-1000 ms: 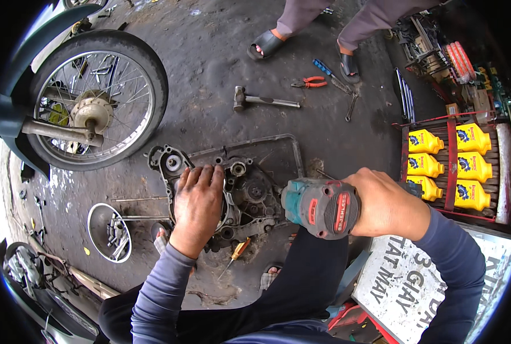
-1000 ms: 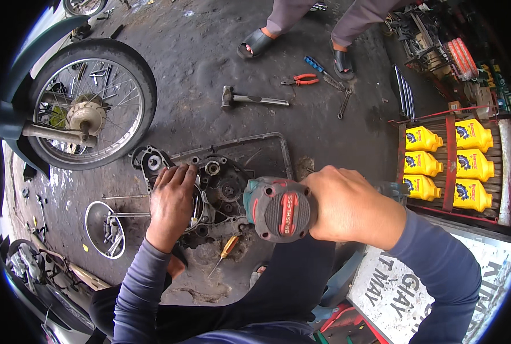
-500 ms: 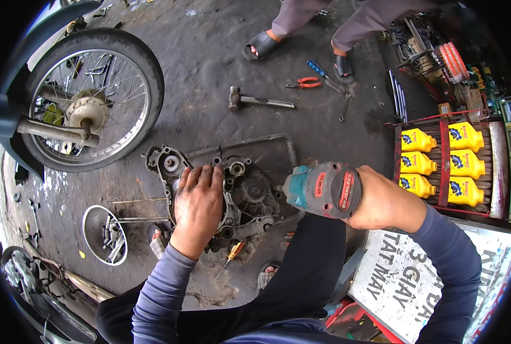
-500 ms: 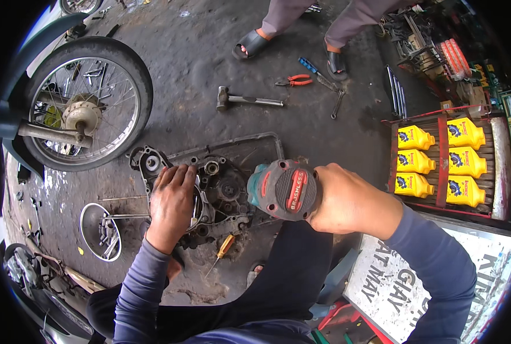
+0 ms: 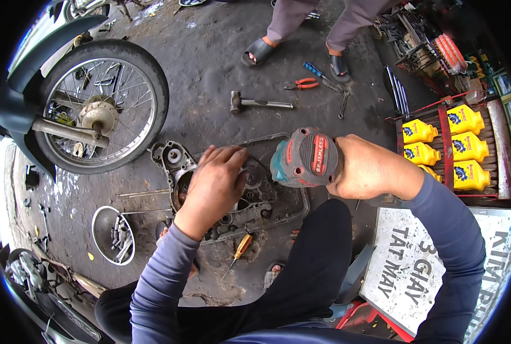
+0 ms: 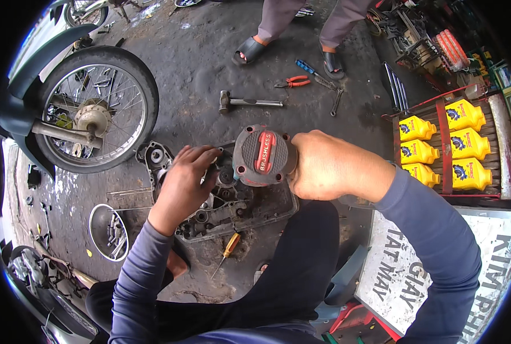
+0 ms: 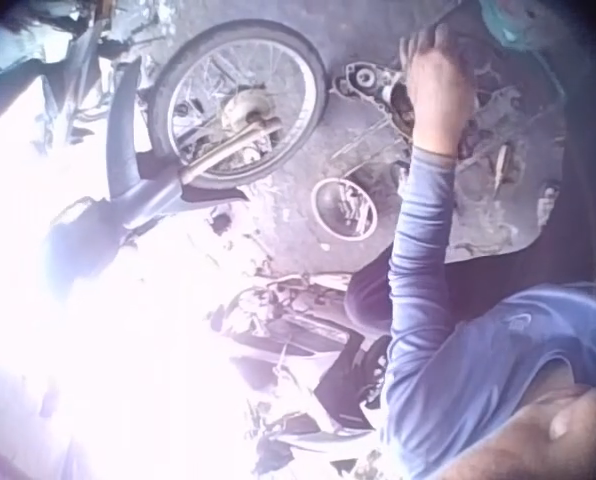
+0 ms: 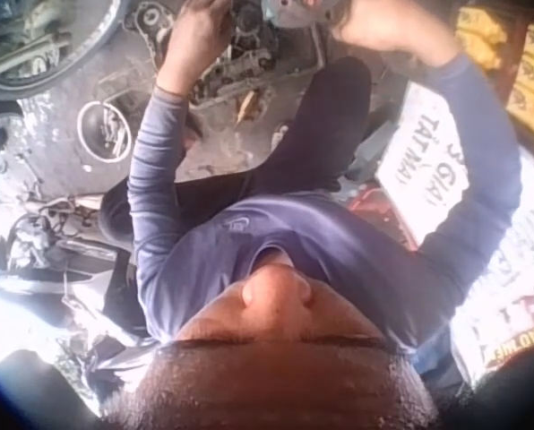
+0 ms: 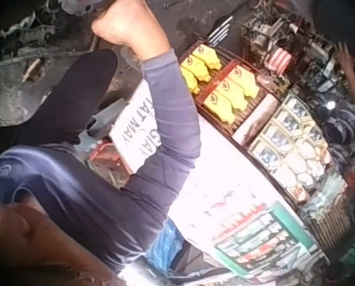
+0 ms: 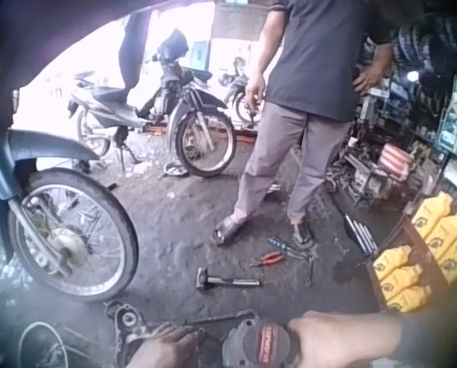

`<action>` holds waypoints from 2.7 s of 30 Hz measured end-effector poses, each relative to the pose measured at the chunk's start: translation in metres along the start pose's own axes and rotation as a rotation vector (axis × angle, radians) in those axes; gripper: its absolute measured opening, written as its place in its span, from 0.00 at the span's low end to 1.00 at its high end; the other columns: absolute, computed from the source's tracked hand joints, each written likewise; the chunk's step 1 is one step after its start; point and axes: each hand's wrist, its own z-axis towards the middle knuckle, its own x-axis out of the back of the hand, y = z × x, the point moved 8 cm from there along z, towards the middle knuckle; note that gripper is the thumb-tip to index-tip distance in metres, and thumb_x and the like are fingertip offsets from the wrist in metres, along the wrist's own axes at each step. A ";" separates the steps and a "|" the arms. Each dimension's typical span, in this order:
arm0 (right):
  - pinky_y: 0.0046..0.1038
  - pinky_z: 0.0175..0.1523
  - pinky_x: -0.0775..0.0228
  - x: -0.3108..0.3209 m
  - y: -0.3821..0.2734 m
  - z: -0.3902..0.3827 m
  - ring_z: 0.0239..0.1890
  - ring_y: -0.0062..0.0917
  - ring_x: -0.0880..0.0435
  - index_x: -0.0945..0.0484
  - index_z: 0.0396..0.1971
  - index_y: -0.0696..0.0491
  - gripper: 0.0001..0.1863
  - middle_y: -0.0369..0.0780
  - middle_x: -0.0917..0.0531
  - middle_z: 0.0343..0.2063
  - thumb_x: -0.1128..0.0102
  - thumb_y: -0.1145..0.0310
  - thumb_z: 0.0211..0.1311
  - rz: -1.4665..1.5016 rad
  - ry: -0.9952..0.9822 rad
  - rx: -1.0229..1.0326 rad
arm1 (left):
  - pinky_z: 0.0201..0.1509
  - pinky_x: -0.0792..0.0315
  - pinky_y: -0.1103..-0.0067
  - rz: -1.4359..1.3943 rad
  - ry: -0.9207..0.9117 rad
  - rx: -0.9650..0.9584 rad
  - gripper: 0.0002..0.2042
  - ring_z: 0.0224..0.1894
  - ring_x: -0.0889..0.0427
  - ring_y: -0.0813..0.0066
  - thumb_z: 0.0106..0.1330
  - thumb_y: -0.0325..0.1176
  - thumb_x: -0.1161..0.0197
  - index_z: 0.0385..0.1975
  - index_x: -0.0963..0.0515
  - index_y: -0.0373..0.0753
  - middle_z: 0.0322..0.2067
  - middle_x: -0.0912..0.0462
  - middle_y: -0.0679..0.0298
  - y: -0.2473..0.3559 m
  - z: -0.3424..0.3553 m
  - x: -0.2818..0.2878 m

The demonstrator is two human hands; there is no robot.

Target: Repairing and assembling parts of a motorcycle engine using power tools and hand tools.

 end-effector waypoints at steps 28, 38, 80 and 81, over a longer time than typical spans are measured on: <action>0.37 0.45 0.26 0.047 -0.051 0.050 0.34 0.44 0.17 0.19 0.40 0.58 0.18 0.48 0.16 0.29 0.30 0.67 0.49 -0.077 -0.068 0.028 | 0.40 0.26 0.62 -0.431 -0.309 -0.263 0.08 0.35 0.20 0.43 0.62 0.29 0.35 0.32 0.19 0.29 0.28 0.19 0.45 -0.045 0.065 -0.014; 0.40 0.44 0.24 0.034 -0.036 0.055 0.35 0.46 0.16 0.21 0.34 0.61 0.14 0.50 0.17 0.28 0.35 0.66 0.51 0.015 -0.002 0.155 | 0.41 0.26 0.61 -0.418 -0.447 -0.244 0.08 0.37 0.20 0.43 0.63 0.30 0.36 0.31 0.20 0.29 0.29 0.18 0.45 -0.047 0.066 -0.036; 0.43 0.43 0.24 0.033 -0.048 0.104 0.36 0.51 0.17 0.22 0.33 0.59 0.11 0.52 0.17 0.28 0.42 0.73 0.48 -0.062 -0.305 0.144 | 0.67 0.36 0.63 0.307 -0.270 0.206 0.22 0.59 0.26 0.54 0.62 0.30 0.46 0.56 0.26 0.31 0.60 0.27 0.51 -0.057 -0.022 -0.016; 0.42 0.43 0.23 0.033 -0.043 0.111 0.34 0.50 0.17 0.22 0.36 0.59 0.13 0.52 0.17 0.27 0.41 0.72 0.47 -0.143 -0.339 0.196 | 0.67 0.36 0.63 0.328 -0.262 0.208 0.22 0.59 0.26 0.54 0.62 0.30 0.46 0.57 0.26 0.31 0.60 0.27 0.51 -0.054 -0.022 -0.016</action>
